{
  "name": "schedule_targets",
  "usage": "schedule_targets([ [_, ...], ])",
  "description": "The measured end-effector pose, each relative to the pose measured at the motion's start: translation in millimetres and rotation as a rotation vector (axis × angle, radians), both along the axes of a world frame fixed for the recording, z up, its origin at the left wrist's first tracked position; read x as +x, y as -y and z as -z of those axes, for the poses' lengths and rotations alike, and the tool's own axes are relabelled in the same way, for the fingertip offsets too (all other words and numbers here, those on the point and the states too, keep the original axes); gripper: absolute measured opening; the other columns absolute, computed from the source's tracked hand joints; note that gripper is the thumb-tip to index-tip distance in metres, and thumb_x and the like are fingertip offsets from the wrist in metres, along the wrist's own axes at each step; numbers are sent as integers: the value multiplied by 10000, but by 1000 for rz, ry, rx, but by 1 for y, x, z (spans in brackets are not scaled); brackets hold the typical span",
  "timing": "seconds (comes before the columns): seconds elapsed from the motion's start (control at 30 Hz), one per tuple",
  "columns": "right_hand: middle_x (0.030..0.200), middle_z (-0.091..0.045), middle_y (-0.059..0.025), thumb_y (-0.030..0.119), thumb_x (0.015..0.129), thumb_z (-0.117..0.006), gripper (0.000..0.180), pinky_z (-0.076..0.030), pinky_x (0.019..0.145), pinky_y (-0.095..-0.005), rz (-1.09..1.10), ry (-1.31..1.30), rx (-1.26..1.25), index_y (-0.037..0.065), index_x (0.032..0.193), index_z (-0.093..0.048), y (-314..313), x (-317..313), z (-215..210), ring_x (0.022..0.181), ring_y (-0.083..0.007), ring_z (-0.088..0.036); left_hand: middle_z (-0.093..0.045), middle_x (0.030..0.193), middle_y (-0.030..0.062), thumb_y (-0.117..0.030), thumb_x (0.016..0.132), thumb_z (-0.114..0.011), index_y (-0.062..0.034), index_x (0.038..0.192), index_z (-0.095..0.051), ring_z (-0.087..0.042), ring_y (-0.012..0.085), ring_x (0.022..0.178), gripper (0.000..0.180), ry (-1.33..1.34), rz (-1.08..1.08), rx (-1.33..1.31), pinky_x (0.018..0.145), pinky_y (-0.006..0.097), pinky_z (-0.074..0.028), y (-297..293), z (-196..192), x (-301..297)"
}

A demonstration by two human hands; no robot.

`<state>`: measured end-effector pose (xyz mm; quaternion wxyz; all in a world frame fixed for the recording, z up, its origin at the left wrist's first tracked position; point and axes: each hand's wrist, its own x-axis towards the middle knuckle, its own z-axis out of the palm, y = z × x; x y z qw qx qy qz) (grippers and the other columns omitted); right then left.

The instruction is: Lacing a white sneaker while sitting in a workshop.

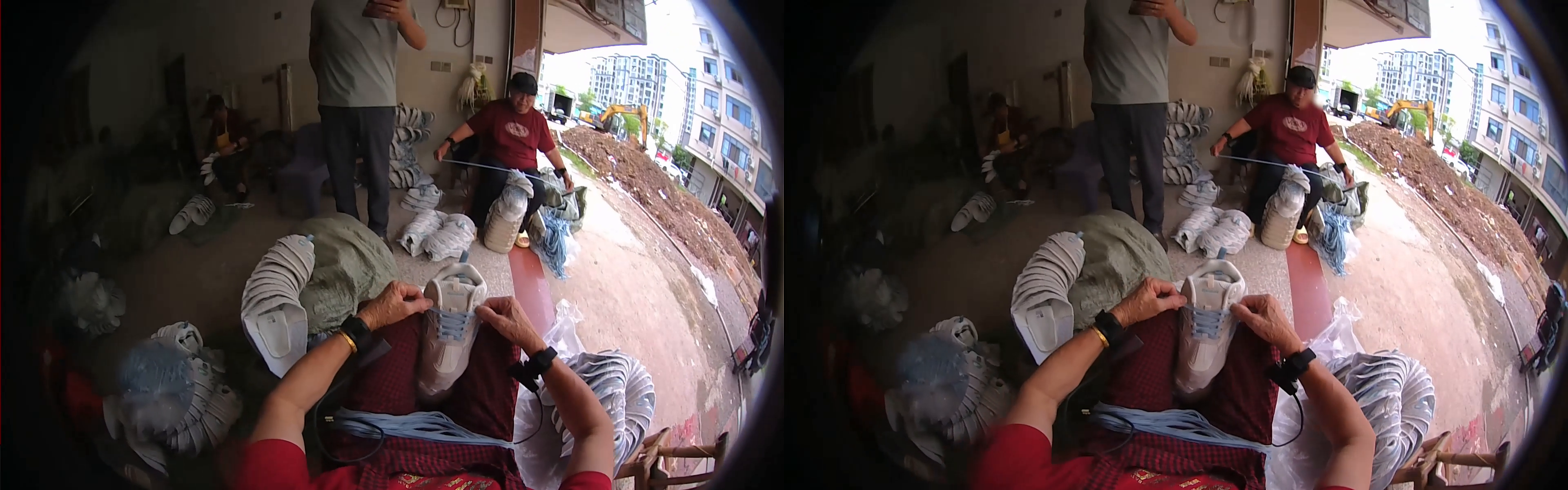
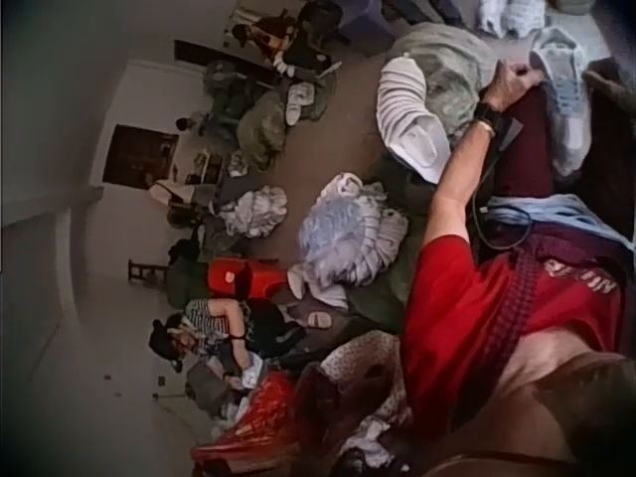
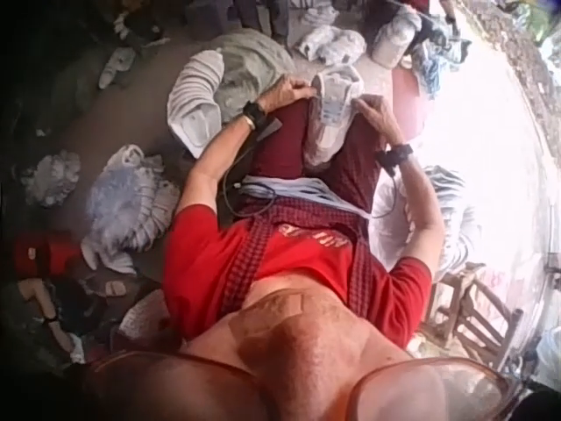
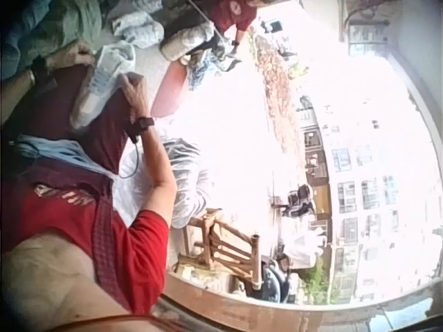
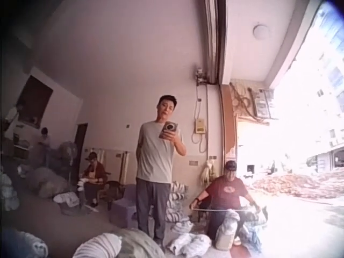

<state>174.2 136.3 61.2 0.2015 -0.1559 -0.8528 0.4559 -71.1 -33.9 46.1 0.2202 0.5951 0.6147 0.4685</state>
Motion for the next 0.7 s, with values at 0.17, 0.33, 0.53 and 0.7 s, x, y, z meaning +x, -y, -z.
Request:
schedule_targets([
  [0.17, 643, -527, 53, 336, 948, -631, 389, -395, 570, -272, -20, -6, -27, -5, 767, -670, 5, 28, 2, 628, -45, -460, -662, 735, -36, -307, 928, -680, -28, 825, -723, -555, 45, 731, 300, 83, 28, -98, 730, 237, -451, -2, 1, 18],
  [0.33, 681, -563, 67, 382, 952, -647, 385, -387, 563, -245, -38, 22, -58, 17, 852, -715, 4, 32, 5, 628, -30, -475, -683, 752, -24, -400, 916, -688, -40, 860, -738, -565, 54, 749, 368, -79, -38, -86, 781, 241, -462, 2, 8, 23],
  [0.53, 653, -569, 29, 372, 952, -637, 372, -405, 534, -261, -47, 72, -56, 21, 852, -708, 10, 25, -9, 575, -60, -501, -662, 793, -26, -188, 824, -806, -28, 872, -671, -574, 45, 751, 215, 52, 107, -18, 703, 248, -483, 6, -2, 24],
  [0.7, 676, -626, 6, 295, 896, -678, 270, -445, 564, -242, -198, 19, -97, 42, 805, -668, -10, 0, -12, 613, -65, -583, -581, 704, -73, -139, 729, -850, -70, 858, -628, -429, 16, 594, 266, -225, -67, 52, 530, 216, -377, 10, -25, 22],
])
